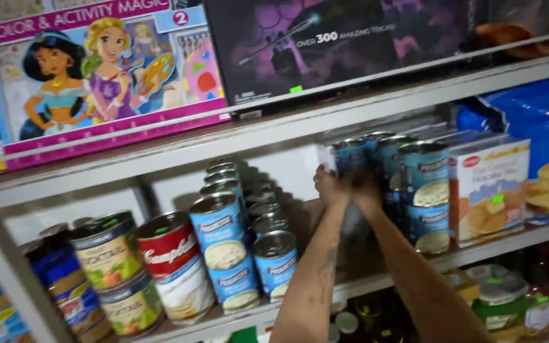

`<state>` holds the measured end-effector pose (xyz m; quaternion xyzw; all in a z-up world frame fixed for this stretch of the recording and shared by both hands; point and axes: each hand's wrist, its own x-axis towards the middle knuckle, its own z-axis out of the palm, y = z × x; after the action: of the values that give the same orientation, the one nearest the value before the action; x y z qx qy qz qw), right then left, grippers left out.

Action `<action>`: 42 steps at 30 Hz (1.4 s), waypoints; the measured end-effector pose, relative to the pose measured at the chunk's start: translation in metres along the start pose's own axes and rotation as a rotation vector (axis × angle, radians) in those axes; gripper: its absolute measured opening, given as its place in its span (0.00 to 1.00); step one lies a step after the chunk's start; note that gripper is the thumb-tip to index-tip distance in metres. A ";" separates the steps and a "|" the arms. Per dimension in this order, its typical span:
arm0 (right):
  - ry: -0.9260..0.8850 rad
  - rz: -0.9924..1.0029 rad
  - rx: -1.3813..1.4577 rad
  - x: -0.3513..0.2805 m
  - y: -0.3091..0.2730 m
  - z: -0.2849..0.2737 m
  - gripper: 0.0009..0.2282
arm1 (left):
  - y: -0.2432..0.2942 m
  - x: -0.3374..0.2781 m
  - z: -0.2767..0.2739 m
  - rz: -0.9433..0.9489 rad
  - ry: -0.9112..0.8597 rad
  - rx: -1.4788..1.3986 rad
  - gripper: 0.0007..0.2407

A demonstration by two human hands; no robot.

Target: Wiping dust off canned goods and organizing them on the grocery store shelves.

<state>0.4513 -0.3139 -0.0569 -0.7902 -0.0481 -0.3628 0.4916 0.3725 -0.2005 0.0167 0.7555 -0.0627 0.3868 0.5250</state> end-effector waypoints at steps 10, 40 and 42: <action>-0.022 0.200 -0.314 -0.011 0.009 -0.004 0.27 | 0.048 0.014 -0.012 -0.138 -0.348 0.004 0.40; -0.164 0.538 0.078 -0.478 -0.133 -0.244 0.33 | 0.048 -0.359 -0.336 -0.028 -0.443 -0.425 0.45; -0.114 0.770 0.005 -0.465 -0.173 -0.244 0.31 | 0.028 -0.371 -0.336 -0.108 -0.448 -0.453 0.47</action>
<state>-0.0925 -0.2930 -0.1547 -0.7681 0.2237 -0.1073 0.5904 -0.0731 -0.0456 -0.1538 0.6878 -0.2209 0.1586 0.6730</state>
